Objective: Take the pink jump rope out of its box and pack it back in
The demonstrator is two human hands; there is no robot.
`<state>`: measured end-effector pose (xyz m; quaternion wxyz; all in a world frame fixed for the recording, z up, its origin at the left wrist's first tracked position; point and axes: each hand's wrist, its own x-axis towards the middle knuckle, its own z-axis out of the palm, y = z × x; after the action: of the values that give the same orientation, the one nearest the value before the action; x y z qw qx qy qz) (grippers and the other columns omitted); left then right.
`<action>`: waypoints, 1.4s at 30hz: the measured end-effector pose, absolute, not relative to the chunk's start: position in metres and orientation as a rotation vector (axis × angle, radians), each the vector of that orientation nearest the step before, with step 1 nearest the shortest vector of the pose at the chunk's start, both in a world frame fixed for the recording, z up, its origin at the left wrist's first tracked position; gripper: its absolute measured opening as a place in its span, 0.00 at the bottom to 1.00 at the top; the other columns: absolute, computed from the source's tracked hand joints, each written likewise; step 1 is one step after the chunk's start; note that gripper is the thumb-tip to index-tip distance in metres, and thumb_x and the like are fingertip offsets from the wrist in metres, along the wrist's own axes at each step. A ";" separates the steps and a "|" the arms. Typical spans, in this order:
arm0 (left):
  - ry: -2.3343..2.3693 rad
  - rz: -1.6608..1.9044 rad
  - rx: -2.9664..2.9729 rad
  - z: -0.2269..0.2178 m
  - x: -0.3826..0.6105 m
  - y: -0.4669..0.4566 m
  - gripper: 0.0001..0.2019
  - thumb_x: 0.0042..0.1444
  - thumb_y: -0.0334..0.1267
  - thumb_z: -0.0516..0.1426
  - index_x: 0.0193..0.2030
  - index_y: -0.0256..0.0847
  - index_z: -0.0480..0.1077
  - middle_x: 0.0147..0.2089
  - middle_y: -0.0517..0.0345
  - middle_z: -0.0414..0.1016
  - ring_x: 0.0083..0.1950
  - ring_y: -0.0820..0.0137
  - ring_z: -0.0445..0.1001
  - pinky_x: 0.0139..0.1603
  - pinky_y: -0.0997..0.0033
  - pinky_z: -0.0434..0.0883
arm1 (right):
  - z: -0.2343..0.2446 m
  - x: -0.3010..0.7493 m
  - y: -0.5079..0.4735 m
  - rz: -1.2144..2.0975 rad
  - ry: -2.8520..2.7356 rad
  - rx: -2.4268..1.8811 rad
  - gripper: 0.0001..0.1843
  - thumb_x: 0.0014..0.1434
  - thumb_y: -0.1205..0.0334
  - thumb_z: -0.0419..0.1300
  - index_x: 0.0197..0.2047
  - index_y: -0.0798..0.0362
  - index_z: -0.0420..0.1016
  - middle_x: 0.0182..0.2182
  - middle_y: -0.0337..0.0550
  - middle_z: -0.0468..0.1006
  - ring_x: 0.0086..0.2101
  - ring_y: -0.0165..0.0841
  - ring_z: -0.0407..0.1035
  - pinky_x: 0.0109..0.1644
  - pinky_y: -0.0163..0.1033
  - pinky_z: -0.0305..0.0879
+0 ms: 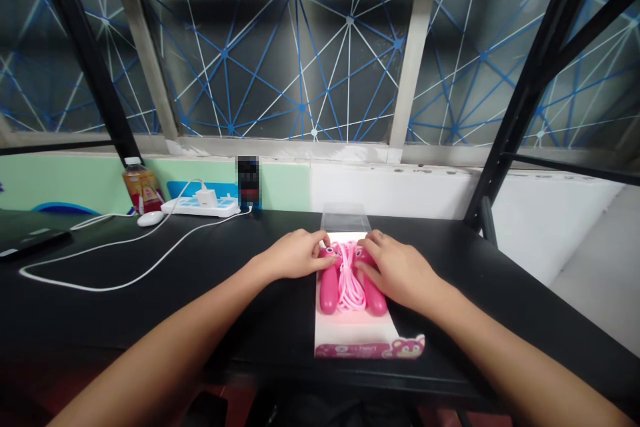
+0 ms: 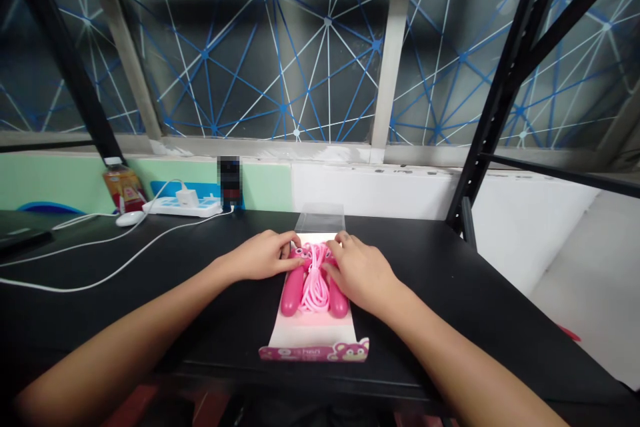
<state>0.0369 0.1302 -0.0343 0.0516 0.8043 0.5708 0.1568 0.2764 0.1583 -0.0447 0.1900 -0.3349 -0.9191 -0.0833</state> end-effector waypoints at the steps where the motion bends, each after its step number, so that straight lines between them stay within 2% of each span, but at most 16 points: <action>1: 1.760 0.474 2.460 -0.034 0.038 0.130 0.17 0.57 0.53 0.57 0.44 0.42 0.70 0.30 0.59 0.78 0.30 0.68 0.74 0.29 0.73 0.60 | -0.043 0.275 0.152 -0.305 -2.607 -0.866 0.16 0.66 0.55 0.52 0.51 0.55 0.71 0.46 0.52 0.74 0.42 0.42 0.71 0.34 0.39 0.64; 6: 1.778 0.551 2.546 -0.037 0.039 0.131 0.16 0.59 0.52 0.55 0.45 0.43 0.72 0.31 0.60 0.77 0.34 0.66 0.75 0.33 0.70 0.65 | -0.040 0.268 0.129 -0.385 -2.888 -0.343 0.22 0.67 0.49 0.51 0.61 0.45 0.66 0.48 0.51 0.76 0.39 0.42 0.73 0.33 0.40 0.64; 9: 1.777 0.736 2.625 -0.042 0.035 0.141 0.15 0.63 0.46 0.51 0.50 0.43 0.71 0.43 0.54 0.76 0.48 0.63 0.73 0.48 0.65 0.69 | -0.039 0.268 0.128 -0.376 -2.929 -0.364 0.22 0.66 0.57 0.52 0.62 0.43 0.65 0.50 0.51 0.75 0.39 0.41 0.73 0.32 0.38 0.62; 11: 1.770 0.800 2.654 -0.047 0.030 0.150 0.17 0.64 0.41 0.50 0.56 0.43 0.69 0.54 0.50 0.71 0.58 0.61 0.68 0.59 0.62 0.65 | -0.038 0.269 0.129 -0.358 -2.935 -0.376 0.22 0.65 0.59 0.52 0.63 0.44 0.65 0.50 0.51 0.74 0.39 0.40 0.73 0.31 0.38 0.61; 14: 1.753 0.753 2.611 -0.054 0.019 0.162 0.21 0.61 0.37 0.51 0.61 0.43 0.65 0.66 0.48 0.61 0.66 0.59 0.61 0.66 0.59 0.59 | -0.034 0.272 0.128 -0.340 -2.941 -0.345 0.21 0.66 0.58 0.51 0.62 0.45 0.65 0.48 0.51 0.75 0.37 0.39 0.72 0.30 0.37 0.57; 16: 1.737 0.732 2.567 -0.057 0.013 0.167 0.19 0.60 0.37 0.52 0.58 0.44 0.67 0.67 0.49 0.59 0.66 0.59 0.61 0.66 0.59 0.59 | -0.033 0.272 0.127 -0.329 -2.946 -0.319 0.21 0.66 0.57 0.50 0.61 0.46 0.66 0.46 0.50 0.75 0.36 0.38 0.71 0.29 0.37 0.55; 18: 1.721 0.756 2.541 -0.057 0.009 0.169 0.15 0.58 0.38 0.53 0.52 0.43 0.69 0.65 0.49 0.61 0.63 0.59 0.65 0.64 0.60 0.62 | -0.032 0.273 0.126 -0.307 -2.949 -0.299 0.21 0.66 0.56 0.50 0.61 0.46 0.66 0.45 0.49 0.75 0.35 0.37 0.69 0.29 0.37 0.52; 21: 1.694 0.793 2.526 -0.057 0.007 0.170 0.09 0.56 0.37 0.55 0.44 0.42 0.68 0.55 0.52 0.69 0.50 0.63 0.73 0.54 0.63 0.69 | -0.031 0.272 0.127 -0.270 -2.950 -0.289 0.20 0.66 0.55 0.50 0.60 0.44 0.67 0.45 0.47 0.74 0.34 0.36 0.69 0.29 0.37 0.51; 24: 1.665 0.821 2.505 -0.056 0.008 0.170 0.08 0.54 0.34 0.54 0.42 0.42 0.67 0.46 0.55 0.73 0.42 0.66 0.73 0.45 0.67 0.71 | -0.032 0.273 0.129 -0.249 -2.940 -0.288 0.20 0.67 0.55 0.50 0.60 0.43 0.67 0.47 0.47 0.74 0.36 0.36 0.69 0.30 0.37 0.54; 30: 1.653 0.845 2.419 -0.056 0.012 0.168 0.10 0.53 0.30 0.52 0.41 0.42 0.69 0.45 0.55 0.74 0.43 0.67 0.74 0.43 0.70 0.70 | -0.042 0.274 0.143 -0.327 -2.901 -0.359 0.18 0.68 0.56 0.50 0.60 0.39 0.68 0.50 0.45 0.74 0.40 0.36 0.71 0.29 0.35 0.58; 34: 1.660 0.809 2.423 -0.055 0.014 0.164 0.13 0.54 0.29 0.50 0.45 0.42 0.69 0.45 0.55 0.75 0.41 0.67 0.74 0.42 0.69 0.69 | -0.050 0.270 0.153 -0.426 -2.881 -0.423 0.19 0.68 0.58 0.52 0.60 0.38 0.67 0.51 0.46 0.74 0.41 0.37 0.72 0.27 0.33 0.59; 39: 1.629 0.780 2.471 -0.054 0.012 0.162 0.16 0.56 0.29 0.49 0.50 0.42 0.69 0.54 0.51 0.73 0.50 0.65 0.73 0.51 0.65 0.69 | -0.054 0.267 0.154 -0.497 -2.892 -0.394 0.24 0.64 0.65 0.52 0.62 0.39 0.64 0.51 0.49 0.73 0.39 0.39 0.72 0.28 0.34 0.61; 42: 1.607 0.740 2.483 -0.053 0.011 0.161 0.17 0.56 0.29 0.49 0.51 0.42 0.69 0.56 0.50 0.72 0.53 0.64 0.73 0.53 0.65 0.68 | -0.056 0.266 0.152 -0.503 -2.864 -0.420 0.24 0.64 0.66 0.52 0.62 0.40 0.64 0.49 0.49 0.74 0.38 0.40 0.72 0.26 0.35 0.59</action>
<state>0.0110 0.1613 -0.0526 0.0463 0.8136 0.5264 0.2425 0.2663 0.1516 -0.0560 0.1018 -0.1422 -0.9698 -0.1702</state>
